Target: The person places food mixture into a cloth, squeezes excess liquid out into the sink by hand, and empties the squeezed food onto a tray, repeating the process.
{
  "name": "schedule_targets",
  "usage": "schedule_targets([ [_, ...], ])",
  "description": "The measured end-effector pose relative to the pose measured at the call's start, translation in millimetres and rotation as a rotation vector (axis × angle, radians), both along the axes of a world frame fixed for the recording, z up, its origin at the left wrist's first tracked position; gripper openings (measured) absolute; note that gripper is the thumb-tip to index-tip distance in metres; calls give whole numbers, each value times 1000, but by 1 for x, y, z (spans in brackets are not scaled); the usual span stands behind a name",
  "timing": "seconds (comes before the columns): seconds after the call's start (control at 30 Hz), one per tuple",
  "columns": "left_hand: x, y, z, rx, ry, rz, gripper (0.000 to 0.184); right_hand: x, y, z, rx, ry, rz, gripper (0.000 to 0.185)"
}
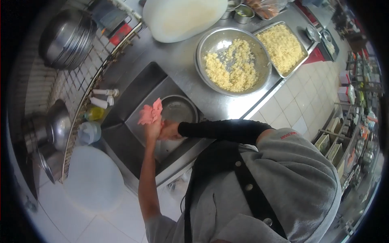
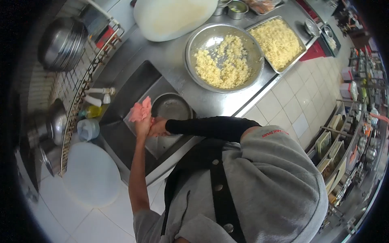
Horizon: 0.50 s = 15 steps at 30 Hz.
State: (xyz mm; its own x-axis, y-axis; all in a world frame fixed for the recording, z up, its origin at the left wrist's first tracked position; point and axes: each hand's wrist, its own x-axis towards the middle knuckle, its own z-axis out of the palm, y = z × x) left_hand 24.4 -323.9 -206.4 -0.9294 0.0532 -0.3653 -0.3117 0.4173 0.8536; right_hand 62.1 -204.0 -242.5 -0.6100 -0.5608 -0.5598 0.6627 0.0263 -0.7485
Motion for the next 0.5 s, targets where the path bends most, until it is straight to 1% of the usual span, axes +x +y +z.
schedule_targets([
  [0.03, 1, 3, -5, -46, 16, 9, 22, -1, -1, -10, 44, 50, 8, 29],
  [0.1, 0, 12, -6, -138, 46, 23, 23, 1, -6, -17, 0, 84, -96, 27],
  [0.13, -6, 1, -38, -173, 205, -14, 22, -4, -2, -11, 122, 118, 38, 26],
  [0.17, -7, -1, -51, -186, 267, -19, 21, -11, 3, -6, 250, 159, 167, 24],
  [0.2, -8, 3, -47, -201, 330, -24, 20, -13, -1, -21, 269, 225, 147, 26],
  [0.27, -4, 18, -33, -190, 266, 37, 19, -10, -8, -47, 309, 355, 91, 30],
  [0.37, -10, 20, -33, -182, 86, 71, 19, -13, -1, -33, 380, 291, 134, 38],
  [0.47, -15, 21, -39, -151, -3, 130, 23, -14, -19, -69, 662, 592, 121, 31],
  [0.5, -22, 12, -67, -215, 139, 138, 21, -13, -22, -71, 678, 590, 67, 33],
])
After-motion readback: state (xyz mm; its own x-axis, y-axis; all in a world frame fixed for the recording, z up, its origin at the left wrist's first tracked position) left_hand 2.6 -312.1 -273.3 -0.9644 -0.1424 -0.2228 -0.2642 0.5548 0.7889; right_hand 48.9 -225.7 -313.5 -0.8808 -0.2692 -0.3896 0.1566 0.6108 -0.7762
